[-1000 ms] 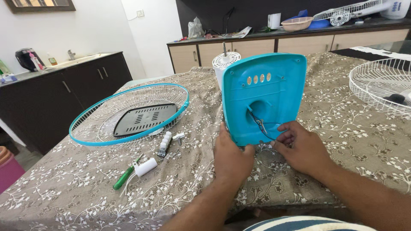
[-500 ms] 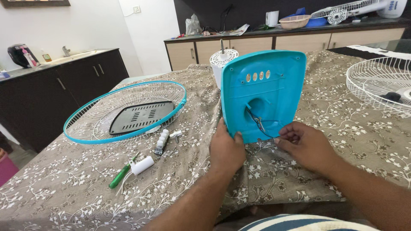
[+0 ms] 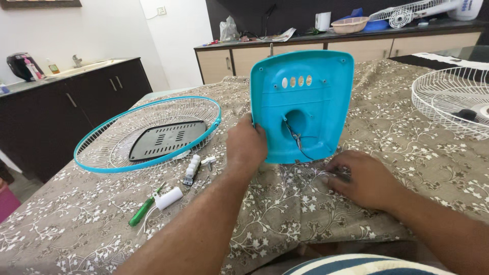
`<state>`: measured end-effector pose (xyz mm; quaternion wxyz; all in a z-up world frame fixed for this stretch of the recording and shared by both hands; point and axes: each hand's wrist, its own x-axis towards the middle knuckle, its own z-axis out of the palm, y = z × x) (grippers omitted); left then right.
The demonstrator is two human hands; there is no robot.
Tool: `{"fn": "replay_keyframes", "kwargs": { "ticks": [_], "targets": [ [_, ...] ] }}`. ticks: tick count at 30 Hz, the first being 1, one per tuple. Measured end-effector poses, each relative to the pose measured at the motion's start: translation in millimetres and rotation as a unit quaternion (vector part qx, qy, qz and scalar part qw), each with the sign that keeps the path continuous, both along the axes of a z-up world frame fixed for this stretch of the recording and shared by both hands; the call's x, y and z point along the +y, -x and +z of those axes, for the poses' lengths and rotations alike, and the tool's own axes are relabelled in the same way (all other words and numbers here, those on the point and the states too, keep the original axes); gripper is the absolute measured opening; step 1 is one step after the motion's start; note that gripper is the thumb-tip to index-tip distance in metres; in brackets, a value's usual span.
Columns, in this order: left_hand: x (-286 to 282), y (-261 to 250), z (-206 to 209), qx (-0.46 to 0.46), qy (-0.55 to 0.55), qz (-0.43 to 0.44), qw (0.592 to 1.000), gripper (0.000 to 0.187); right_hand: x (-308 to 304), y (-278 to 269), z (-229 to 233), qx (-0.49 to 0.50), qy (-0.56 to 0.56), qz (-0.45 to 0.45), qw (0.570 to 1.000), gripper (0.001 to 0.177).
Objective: The person assembles an electric fan by connecting the motor to the neck, routing wires, and securing the connection with a screw. The fan cage and other parts remain on the table during the process.
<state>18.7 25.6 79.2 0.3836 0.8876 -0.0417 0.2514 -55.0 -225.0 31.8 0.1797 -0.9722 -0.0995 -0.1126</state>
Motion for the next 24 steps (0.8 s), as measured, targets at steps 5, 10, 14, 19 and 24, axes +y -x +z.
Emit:
{"fn": "replay_keyframes", "kwargs": {
  "ticks": [5, 10, 14, 19, 24],
  "targets": [
    [-0.8, 10.2, -21.9, 0.009, 0.029, -0.011, 0.999, 0.027, 0.5, 1.5, 2.7, -0.010, -0.004, 0.006, 1.000, 0.039],
    [4.6, 12.0, -31.5, 0.020, 0.015, -0.021, 0.999, 0.028, 3.6, 5.2, 5.8, 0.035, -0.053, -0.041, 0.997, 0.035],
    [6.9, 21.8, -36.4, 0.022, 0.052, -0.067, 0.996, 0.051, 2.7, 6.7, 5.7, 0.052, -0.088, -0.074, 0.992, 0.032],
    [8.2, 43.8, -36.4, -0.079, 0.064, -0.048, 0.994, 0.063, -1.9, 3.2, -0.2, 0.012, -0.073, -0.083, 0.994, 0.030],
    [22.1, 66.5, -20.7, 0.044, 0.101, -0.024, 0.994, 0.051, -5.9, 3.0, 0.4, 0.027, -0.085, -0.092, 0.992, 0.027]
  ]
}}
